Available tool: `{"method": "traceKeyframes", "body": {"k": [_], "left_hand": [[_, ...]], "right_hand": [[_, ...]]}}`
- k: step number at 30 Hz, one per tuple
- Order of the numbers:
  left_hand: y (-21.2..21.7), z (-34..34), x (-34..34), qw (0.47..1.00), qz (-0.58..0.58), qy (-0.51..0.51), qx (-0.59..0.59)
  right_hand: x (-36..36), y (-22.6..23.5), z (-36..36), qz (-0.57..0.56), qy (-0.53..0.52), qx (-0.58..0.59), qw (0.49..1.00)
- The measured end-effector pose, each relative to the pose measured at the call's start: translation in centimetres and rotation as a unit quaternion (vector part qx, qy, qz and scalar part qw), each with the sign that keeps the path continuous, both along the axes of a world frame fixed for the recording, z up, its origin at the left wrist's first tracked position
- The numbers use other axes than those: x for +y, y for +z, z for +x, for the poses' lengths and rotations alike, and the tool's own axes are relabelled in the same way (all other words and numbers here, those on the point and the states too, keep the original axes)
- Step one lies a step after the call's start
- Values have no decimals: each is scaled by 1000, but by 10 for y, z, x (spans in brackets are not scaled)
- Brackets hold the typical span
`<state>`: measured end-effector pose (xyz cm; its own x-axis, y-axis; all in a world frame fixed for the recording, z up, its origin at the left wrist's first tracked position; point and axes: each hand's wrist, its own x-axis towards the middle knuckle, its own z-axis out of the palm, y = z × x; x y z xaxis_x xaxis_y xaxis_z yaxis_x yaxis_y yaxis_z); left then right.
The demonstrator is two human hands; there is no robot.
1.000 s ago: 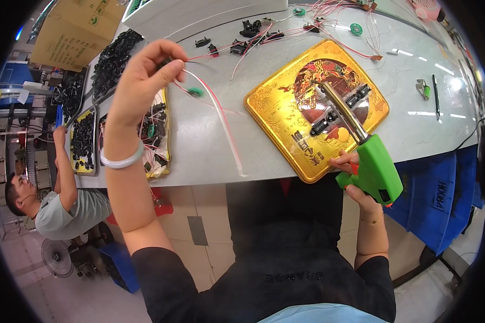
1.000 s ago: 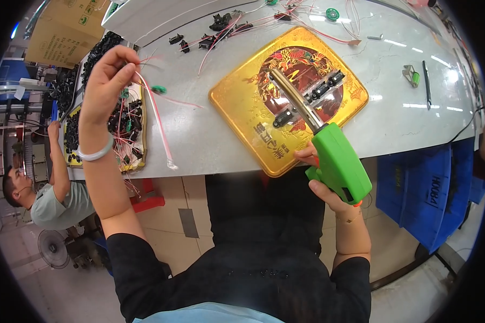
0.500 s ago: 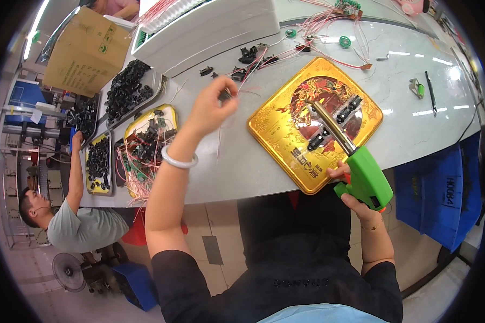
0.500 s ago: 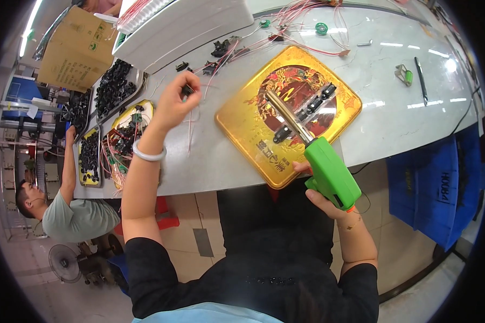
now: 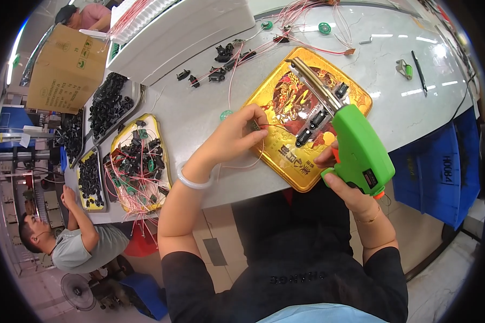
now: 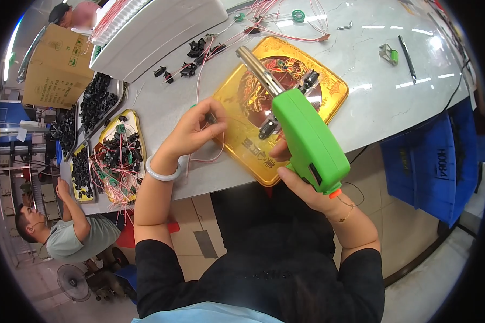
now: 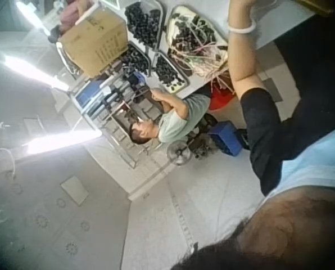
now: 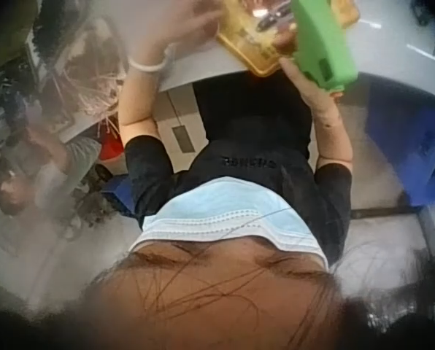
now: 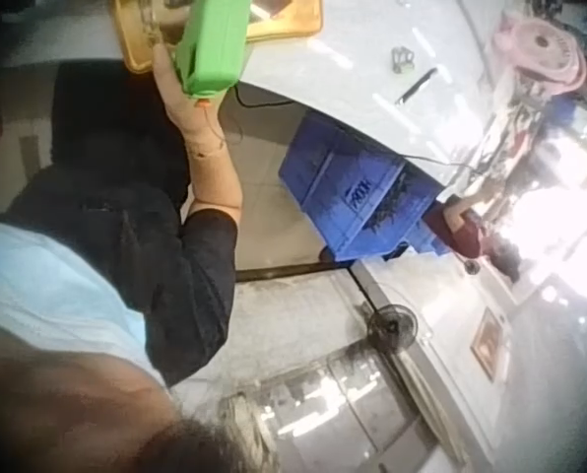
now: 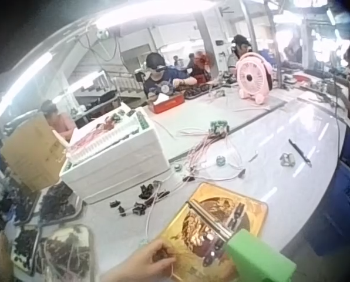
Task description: The person assembles wires to small electronic circuit boards by soldering them together with a soldering gun.
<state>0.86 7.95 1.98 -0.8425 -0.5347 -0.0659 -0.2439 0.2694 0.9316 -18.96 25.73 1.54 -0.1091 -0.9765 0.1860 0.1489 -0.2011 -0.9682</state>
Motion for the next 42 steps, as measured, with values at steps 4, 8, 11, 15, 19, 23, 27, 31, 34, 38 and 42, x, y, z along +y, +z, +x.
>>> {"method": "traceKeyframes", "body": {"k": [4, 8, 11, 15, 19, 23, 27, 31, 34, 38, 42], "left_hand": [[-1, 1, -4, 991, 123, -8, 55], [-4, 4, -9, 979, 196, 23, 51], [-3, 4, -10, 987, 151, 19, 44], [2, 11, -5, 988, 149, 26, -18], [3, 29, 5, 989, 137, 10, -54], [7, 44, 22, 980, 185, 17, -78], [14, 27, 19, 973, 204, 57, -96], [14, 2, 7, 993, 89, 62, -44], [-4, -5, 1, 999, 34, 0, -17], [-2, -11, 9, 998, 4, 31, -48], [-10, -14, 16, 995, -53, 83, -32]], "right_hand": [[11, -8, 0, 32, 17, -8, 999], [15, -16, 11, 37, 27, -44, 998], [15, -19, 8, 9, 38, 25, 999], [10, -22, -1, -19, 84, 56, 995], [5, -30, -10, -32, 103, 31, 994], [-7, -28, -25, -70, 176, 134, 973], [1, -41, -21, -78, 169, 7, 983], [15, -47, -28, -68, 107, -34, 991], [41, -47, -36, 10, 25, -17, 999], [56, -55, -37, 43, -27, 1, 999], [57, -63, -34, 56, -70, 127, 988]]}}
